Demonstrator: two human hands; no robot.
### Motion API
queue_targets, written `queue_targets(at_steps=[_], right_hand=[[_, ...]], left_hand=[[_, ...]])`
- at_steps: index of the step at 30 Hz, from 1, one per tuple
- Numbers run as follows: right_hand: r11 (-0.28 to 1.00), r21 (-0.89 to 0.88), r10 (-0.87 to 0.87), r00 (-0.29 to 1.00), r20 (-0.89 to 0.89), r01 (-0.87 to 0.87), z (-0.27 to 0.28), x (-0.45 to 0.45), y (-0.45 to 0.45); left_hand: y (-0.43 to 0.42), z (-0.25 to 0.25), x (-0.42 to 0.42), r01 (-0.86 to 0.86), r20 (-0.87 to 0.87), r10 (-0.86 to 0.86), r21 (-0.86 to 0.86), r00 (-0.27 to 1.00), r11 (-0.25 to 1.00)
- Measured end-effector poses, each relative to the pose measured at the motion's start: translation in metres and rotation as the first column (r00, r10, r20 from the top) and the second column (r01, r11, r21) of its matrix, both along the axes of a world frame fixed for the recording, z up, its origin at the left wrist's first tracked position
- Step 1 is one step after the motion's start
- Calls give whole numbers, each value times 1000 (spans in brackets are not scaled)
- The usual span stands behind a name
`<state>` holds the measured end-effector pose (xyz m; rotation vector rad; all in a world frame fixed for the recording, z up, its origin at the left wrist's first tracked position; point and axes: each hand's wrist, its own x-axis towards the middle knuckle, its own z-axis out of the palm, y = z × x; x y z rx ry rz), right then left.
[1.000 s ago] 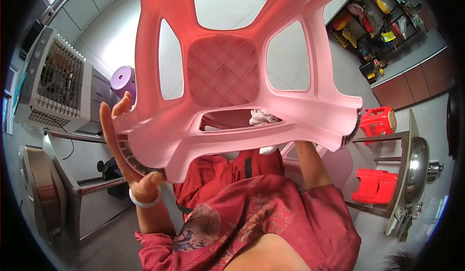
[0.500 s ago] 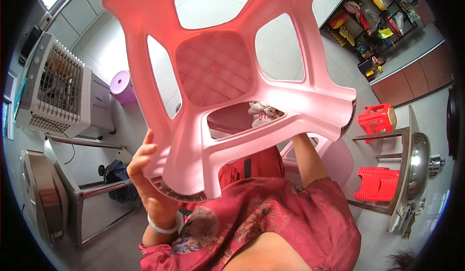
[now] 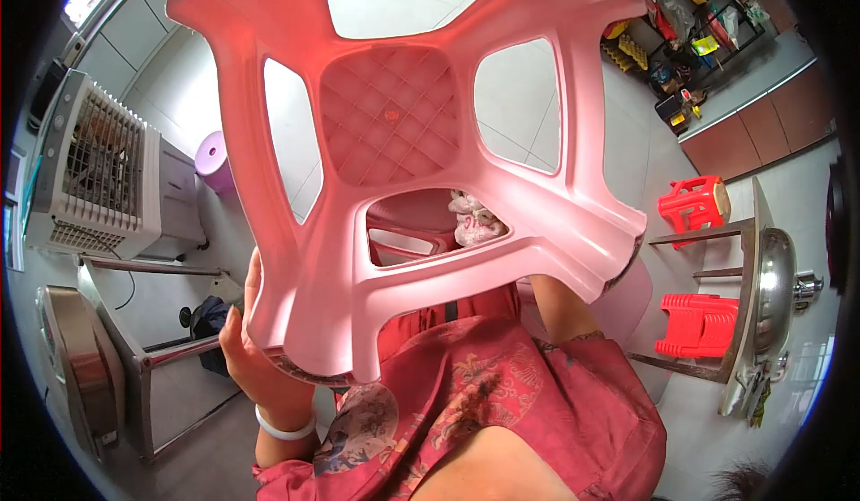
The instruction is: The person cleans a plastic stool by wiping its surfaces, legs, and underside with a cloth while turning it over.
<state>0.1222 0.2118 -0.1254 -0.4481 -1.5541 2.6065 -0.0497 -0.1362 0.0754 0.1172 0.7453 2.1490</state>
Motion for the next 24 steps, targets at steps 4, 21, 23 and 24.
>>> queue_targets(at_steps=[4,21,23,24], right_hand=[[1000,-22,14,1000,-14,-14,-2,-1,-2],[932,-315,111,968,-223,-180,-40,-23,9],[783,-515,146,908,-393,-349,-62,-24,10],[698,-585,145,881,-450,-413,-73,-19,8]], left_hand=[[-18,-26,-15,-28,16,33,-267,999,963],[1,-52,-7,202,299,-128,-233,946,951],[2,-54,-5,169,333,-75,-262,940,950],[2,-56,-4,156,350,-51,-276,935,948]])
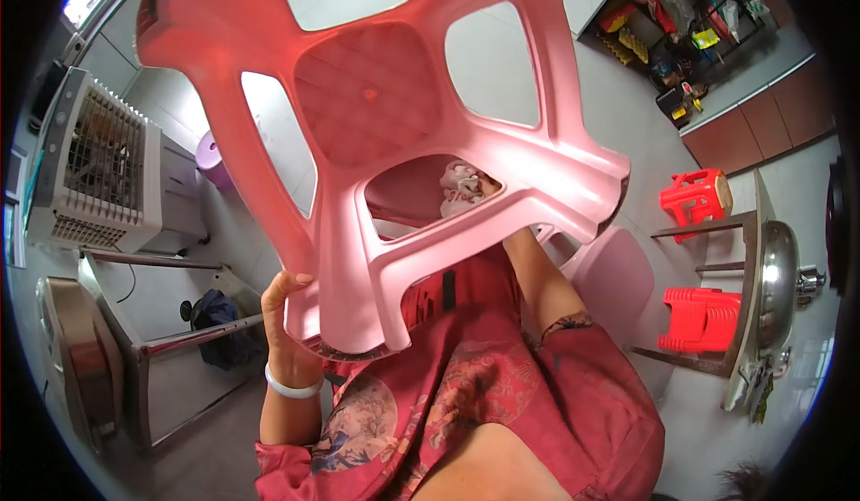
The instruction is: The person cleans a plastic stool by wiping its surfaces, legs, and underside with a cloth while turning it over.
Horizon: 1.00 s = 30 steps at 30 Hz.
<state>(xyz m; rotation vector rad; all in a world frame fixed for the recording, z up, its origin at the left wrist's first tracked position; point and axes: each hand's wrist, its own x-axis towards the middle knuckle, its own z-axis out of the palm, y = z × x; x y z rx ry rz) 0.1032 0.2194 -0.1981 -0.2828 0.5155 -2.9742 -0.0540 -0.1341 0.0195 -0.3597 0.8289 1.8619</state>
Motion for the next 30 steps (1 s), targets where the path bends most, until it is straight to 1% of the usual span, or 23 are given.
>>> queue_targets(at_steps=[1,2,3,5,6,7,9,11,13,15,17,18,19,20,21,22,23,24,25,26,28,29,30], right_hand=[[992,-34,-115,990,76,118,-10,11,-4],[859,225,-511,794,329,459,14,31,-26],[577,537,-816,397,421,616,40,52,-53],[377,720,-881,-13,472,583,4,111,-48],[369,693,-848,-82,524,620,2,141,-46],[356,666,-806,-145,574,656,4,169,-44],[143,712,-891,-224,395,687,46,206,-52],[-149,767,-884,-432,179,624,98,218,-57],[-369,757,-861,-506,-59,540,139,238,-58],[-550,642,-806,-541,-240,534,206,205,-84],[-717,577,-694,-486,-532,392,251,161,-107],[-791,517,-612,-438,-659,327,257,141,-114],[-792,459,-582,-270,-767,403,252,126,-114],[-819,488,-549,-166,-819,301,237,119,-104],[-926,374,-368,105,-924,43,238,105,-99],[-937,345,-344,285,-895,-49,227,91,-90],[-928,345,-372,426,-825,-143,221,74,-84],[-869,463,-487,471,-736,-175,192,65,-74],[-849,465,-508,634,-583,-253,178,62,-70],[-811,549,-518,681,-517,-200,172,54,-72],[-696,706,-575,689,-440,-129,164,40,-88],[-697,714,-451,734,-507,65,178,27,-106],[-704,701,-419,728,-543,117,168,21,-118]], left_hand=[[0,0,1,-9,-5,9,8,1000,1000],[1,3,3,-18,-10,18,18,1000,1000],[2,3,3,-26,-16,26,30,1000,999],[-4,-12,-1,54,-13,-53,124,999,991],[-6,-18,-2,91,-14,-90,173,996,981],[-3,-15,-1,106,-23,-104,145,994,984],[10,3,9,135,-40,-132,90,990,987],[16,10,14,158,-70,-153,73,986,985],[15,1,14,213,-131,-199,100,971,972],[17,4,14,249,-136,-234,99,963,964],[19,7,14,270,-153,-255,82,955,959],[20,8,16,273,-168,-258,69,951,960],[21,9,17,275,-183,-261,57,948,960],[21,8,19,279,-178,-263,73,948,957],[21,5,20,282,-172,-264,88,949,955],[20,3,21,283,-165,-264,103,950,953],[21,3,24,276,-184,-252,119,950,954],[23,4,28,266,-202,-236,135,950,954],[21,-2,30,280,-192,-255,118,948,953],[19,-9,32,294,-181,-273,101,945,950],[19,-11,34,294,-162,-275,103,948,950],[19,-17,33,308,-166,-287,119,944,944],[19,-20,34,312,-176,-290,108,941,944]])
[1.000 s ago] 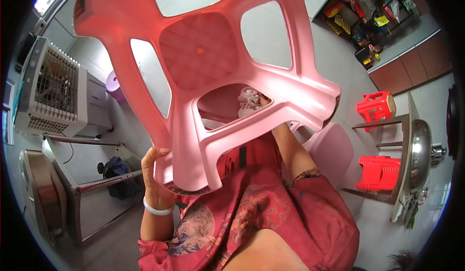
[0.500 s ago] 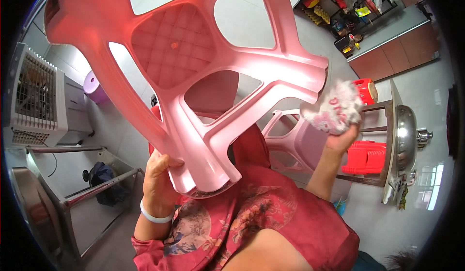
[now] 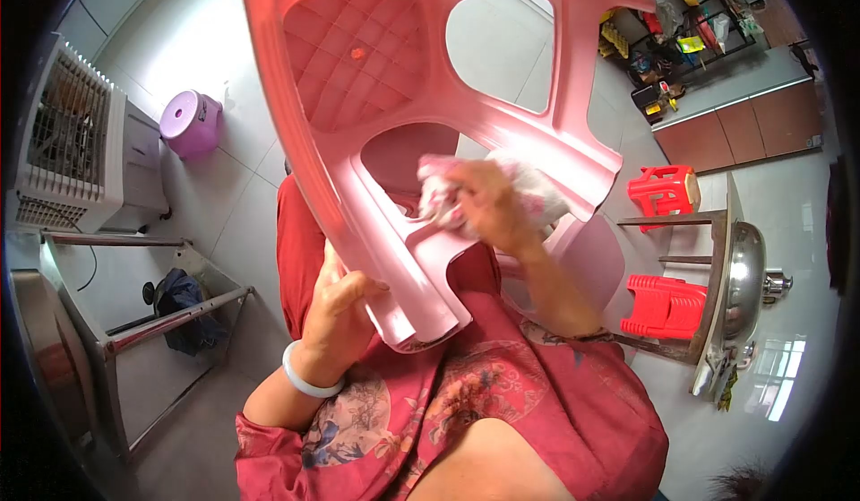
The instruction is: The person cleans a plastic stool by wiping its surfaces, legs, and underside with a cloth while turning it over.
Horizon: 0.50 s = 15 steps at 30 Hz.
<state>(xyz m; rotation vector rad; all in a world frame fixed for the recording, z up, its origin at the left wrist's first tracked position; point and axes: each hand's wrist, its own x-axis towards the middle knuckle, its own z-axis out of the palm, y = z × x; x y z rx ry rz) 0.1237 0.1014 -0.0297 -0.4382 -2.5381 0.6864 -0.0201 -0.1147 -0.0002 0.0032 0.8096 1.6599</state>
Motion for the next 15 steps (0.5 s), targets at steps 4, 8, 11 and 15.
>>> queue_targets(at_steps=[4,8,11,15], right_hand=[[965,-178,178,979,-98,-193,-1,-21,-56],[976,-208,74,997,26,-67,-4,-12,-47],[994,-101,48,999,-7,-49,-12,6,-12],[971,198,-161,980,117,135,-5,36,52]], left_hand=[[8,5,4,-1,-5,1,-3,1000,1000],[8,9,6,0,26,1,-37,1000,999],[1,-2,6,3,47,-1,-25,999,1000],[1,0,7,-34,23,34,-30,999,999]])
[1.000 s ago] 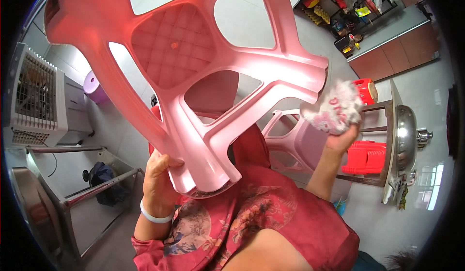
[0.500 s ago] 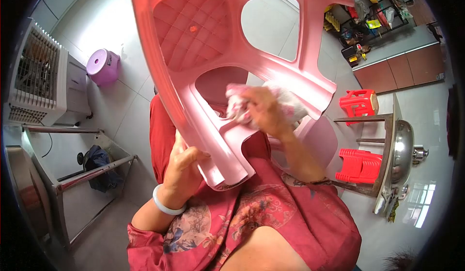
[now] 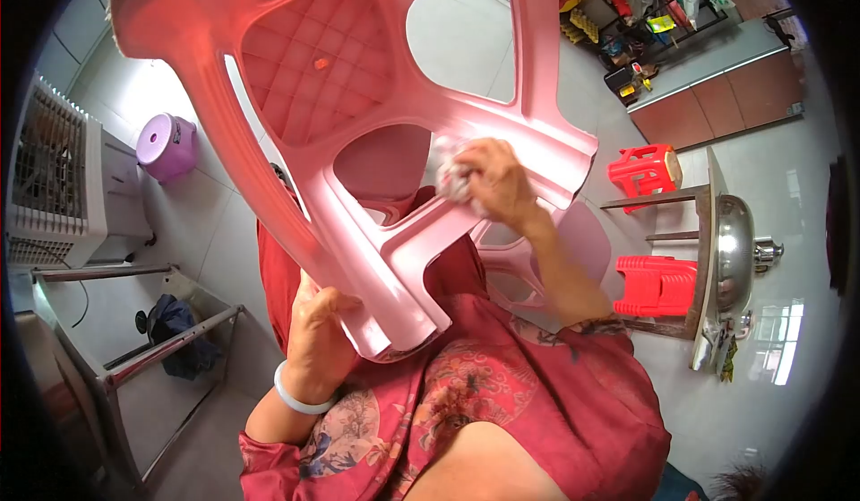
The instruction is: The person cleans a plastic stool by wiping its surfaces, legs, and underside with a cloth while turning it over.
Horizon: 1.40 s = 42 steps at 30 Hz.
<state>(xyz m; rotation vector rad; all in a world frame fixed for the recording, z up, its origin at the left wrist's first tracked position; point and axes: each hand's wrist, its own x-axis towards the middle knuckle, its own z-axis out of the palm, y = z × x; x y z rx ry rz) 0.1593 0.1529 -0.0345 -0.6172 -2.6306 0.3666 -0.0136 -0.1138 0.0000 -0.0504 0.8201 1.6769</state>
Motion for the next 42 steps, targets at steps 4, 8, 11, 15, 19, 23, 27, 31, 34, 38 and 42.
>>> queue_targets(at_steps=[4,8,11,15,19,23,27,31,34,38,42], right_hand=[[991,103,-105,980,167,89,31,19,-1],[991,20,-129,915,383,131,76,53,-5],[987,41,-160,887,433,158,78,57,-9],[999,-24,-19,908,419,32,64,51,-9],[993,-99,-37,957,287,68,105,55,9],[980,153,-169,947,273,130,141,48,3],[991,95,-127,901,414,96,73,52,39],[999,31,-37,859,511,24,31,18,72],[1000,-11,20,795,606,-16,-2,-32,87],[860,-509,298,844,446,-34,-112,-83,148],[898,-441,293,762,577,-12,-126,-157,155]], left_hand=[[-1,-8,1,-27,17,27,8,999,1000],[1,2,-1,-40,15,40,15,999,999],[0,-2,0,-31,17,31,29,999,999],[0,-5,1,-17,14,17,37,1000,999],[2,2,1,-15,7,15,5,1000,1000],[1,5,-3,9,20,-9,28,1000,1000],[-4,-10,-2,28,40,-31,64,999,998],[-6,-15,-4,76,52,-80,72,995,995],[-2,-5,-3,65,112,-71,53,991,996],[-4,-10,-2,52,136,-58,48,989,997],[-12,-16,-1,35,78,-37,32,996,999]])
